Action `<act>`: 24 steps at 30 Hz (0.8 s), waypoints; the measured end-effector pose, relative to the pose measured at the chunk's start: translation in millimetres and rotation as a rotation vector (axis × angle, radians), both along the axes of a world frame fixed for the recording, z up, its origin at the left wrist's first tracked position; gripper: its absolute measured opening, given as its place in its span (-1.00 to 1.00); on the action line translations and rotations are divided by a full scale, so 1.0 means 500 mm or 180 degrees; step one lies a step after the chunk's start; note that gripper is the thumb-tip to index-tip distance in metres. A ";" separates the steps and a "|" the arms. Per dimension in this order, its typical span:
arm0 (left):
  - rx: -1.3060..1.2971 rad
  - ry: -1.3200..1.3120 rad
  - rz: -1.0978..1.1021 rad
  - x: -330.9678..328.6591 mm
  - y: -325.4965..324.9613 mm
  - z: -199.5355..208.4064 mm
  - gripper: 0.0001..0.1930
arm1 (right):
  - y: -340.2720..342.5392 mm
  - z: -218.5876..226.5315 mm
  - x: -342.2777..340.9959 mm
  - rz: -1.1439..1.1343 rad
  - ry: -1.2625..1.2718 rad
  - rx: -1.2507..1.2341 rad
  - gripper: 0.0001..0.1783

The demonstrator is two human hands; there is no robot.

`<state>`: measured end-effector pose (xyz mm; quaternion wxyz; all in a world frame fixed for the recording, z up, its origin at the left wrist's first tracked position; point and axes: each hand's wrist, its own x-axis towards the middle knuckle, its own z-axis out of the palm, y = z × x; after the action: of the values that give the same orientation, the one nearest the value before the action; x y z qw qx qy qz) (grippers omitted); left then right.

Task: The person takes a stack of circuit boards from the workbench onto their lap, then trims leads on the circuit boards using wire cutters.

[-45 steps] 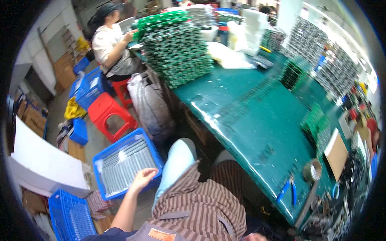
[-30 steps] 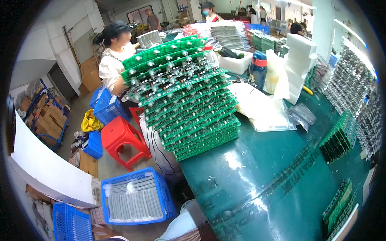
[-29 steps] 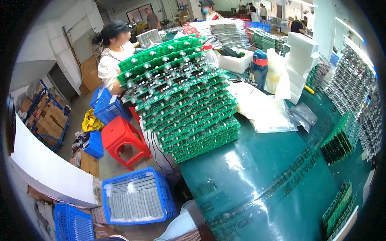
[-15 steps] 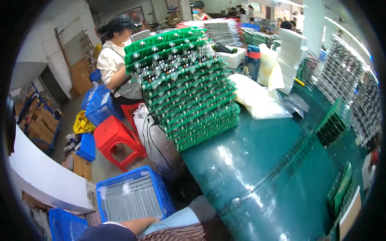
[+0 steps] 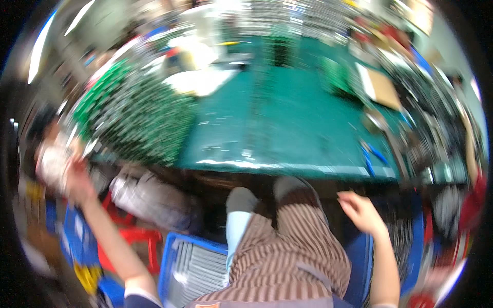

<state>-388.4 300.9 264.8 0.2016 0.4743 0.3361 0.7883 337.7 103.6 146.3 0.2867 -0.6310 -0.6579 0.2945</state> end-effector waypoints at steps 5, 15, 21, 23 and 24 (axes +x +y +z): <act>0.0058 -0.0147 -0.0125 0.150 -0.037 -0.109 -0.73 | -0.180 -0.120 0.075 -0.1389 0.0064 -0.0770 -0.59; -0.2664 -0.2313 -0.1281 0.487 -0.118 -0.352 -0.16 | -0.644 -0.670 0.046 -0.1985 0.0640 -0.3673 -0.47; -0.3302 -0.2674 -0.1679 0.652 -0.047 -0.298 0.12 | -0.586 -0.843 0.048 -0.1907 0.0320 -0.3473 -0.58; -0.3182 -0.2363 -0.1595 0.666 -0.013 -0.308 0.06 | -0.525 -0.892 0.089 -0.2102 0.0745 -0.3450 -0.59; -0.3092 -0.2117 -0.1522 0.670 0.006 -0.310 0.00 | -0.489 -0.914 0.102 -0.2325 0.1115 -0.3455 -0.59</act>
<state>-53.2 303.7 109.7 0.6579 0.1206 0.4597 0.5842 388.6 -141.1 -310.5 0.1127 -0.8104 -0.1052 0.5653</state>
